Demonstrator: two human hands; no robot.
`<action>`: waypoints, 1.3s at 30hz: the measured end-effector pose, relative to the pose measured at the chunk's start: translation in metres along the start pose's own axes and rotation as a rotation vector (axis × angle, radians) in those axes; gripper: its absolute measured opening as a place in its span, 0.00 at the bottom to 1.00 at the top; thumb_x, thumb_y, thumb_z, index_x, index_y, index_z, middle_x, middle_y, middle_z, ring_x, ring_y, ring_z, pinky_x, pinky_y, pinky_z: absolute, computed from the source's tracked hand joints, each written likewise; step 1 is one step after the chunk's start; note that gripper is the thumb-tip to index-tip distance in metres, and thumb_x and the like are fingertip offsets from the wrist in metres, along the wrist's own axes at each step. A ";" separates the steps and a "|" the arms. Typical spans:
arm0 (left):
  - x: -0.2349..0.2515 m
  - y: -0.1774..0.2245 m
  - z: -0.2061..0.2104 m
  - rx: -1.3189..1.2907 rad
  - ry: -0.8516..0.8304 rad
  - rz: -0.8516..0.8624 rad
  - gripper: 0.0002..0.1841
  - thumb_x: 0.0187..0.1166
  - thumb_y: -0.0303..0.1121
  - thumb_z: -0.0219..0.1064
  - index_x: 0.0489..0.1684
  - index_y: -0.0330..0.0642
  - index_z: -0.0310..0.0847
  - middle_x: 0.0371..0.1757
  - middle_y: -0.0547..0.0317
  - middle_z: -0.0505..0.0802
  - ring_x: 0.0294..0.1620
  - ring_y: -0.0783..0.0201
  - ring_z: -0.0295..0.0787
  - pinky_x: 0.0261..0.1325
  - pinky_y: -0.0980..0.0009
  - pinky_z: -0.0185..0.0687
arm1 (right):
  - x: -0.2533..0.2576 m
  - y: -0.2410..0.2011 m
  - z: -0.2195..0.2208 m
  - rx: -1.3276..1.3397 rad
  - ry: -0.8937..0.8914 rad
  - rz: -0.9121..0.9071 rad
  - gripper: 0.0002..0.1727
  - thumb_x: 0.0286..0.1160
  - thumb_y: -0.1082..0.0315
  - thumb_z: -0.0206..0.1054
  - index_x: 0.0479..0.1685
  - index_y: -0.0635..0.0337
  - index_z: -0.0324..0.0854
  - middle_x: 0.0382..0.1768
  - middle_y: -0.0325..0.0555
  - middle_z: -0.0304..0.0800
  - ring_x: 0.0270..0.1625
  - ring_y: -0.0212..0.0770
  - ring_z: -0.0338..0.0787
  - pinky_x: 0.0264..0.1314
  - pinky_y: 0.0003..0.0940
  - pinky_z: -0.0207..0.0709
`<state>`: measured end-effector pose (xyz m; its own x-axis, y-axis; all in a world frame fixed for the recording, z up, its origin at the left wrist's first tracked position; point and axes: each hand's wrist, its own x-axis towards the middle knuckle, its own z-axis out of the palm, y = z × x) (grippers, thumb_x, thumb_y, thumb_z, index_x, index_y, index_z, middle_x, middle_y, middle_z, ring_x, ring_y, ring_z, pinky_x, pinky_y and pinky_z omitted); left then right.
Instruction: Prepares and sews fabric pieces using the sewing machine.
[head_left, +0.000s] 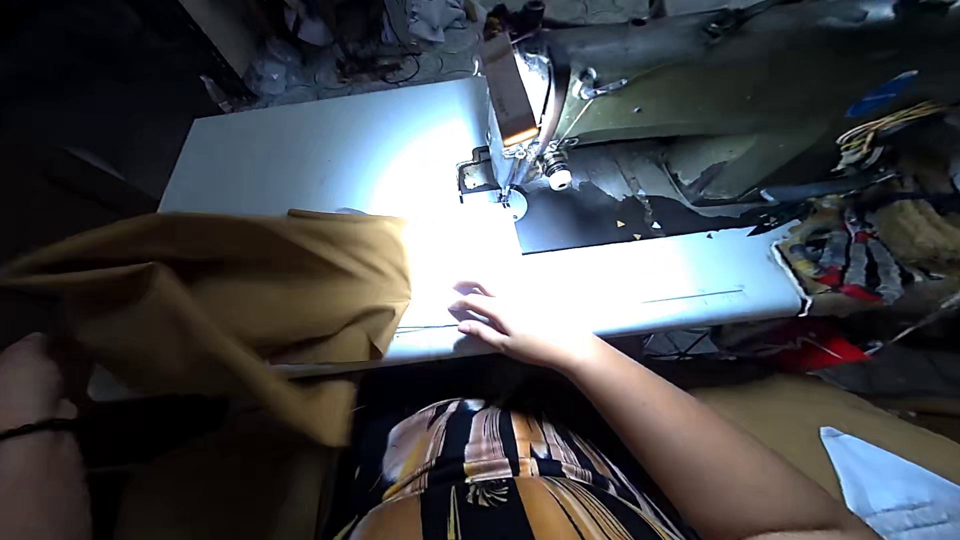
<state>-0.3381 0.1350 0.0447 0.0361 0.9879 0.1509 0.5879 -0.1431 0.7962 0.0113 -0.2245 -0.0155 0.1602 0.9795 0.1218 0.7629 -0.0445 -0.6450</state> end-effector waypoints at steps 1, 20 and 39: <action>-0.006 0.007 0.004 0.135 -0.013 0.121 0.26 0.90 0.34 0.55 0.78 0.21 0.67 0.77 0.31 0.79 0.79 0.46 0.75 0.81 0.52 0.68 | 0.002 -0.005 0.002 -0.048 -0.002 0.039 0.22 0.88 0.49 0.57 0.58 0.55 0.89 0.68 0.47 0.86 0.72 0.48 0.82 0.75 0.55 0.72; -0.117 0.127 0.172 0.428 -0.617 0.909 0.06 0.77 0.27 0.72 0.41 0.32 0.90 0.48 0.37 0.89 0.50 0.41 0.89 0.54 0.41 0.83 | 0.066 -0.041 0.019 0.656 0.076 0.287 0.17 0.94 0.60 0.51 0.62 0.65 0.75 0.31 0.44 0.80 0.28 0.29 0.78 0.34 0.26 0.74; -0.147 0.073 0.170 0.018 -0.622 1.000 0.08 0.72 0.25 0.69 0.41 0.43 0.93 0.55 0.47 0.86 0.60 0.50 0.80 0.64 0.52 0.74 | 0.011 -0.012 -0.030 -0.198 0.017 0.100 0.32 0.65 0.68 0.76 0.76 0.52 0.80 0.67 0.60 0.83 0.65 0.62 0.84 0.60 0.63 0.75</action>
<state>-0.1630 -0.0107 -0.0194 0.8728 0.2967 0.3875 0.0857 -0.8748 0.4768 0.0224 -0.2194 0.0160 0.2505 0.9649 0.0785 0.8506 -0.1806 -0.4938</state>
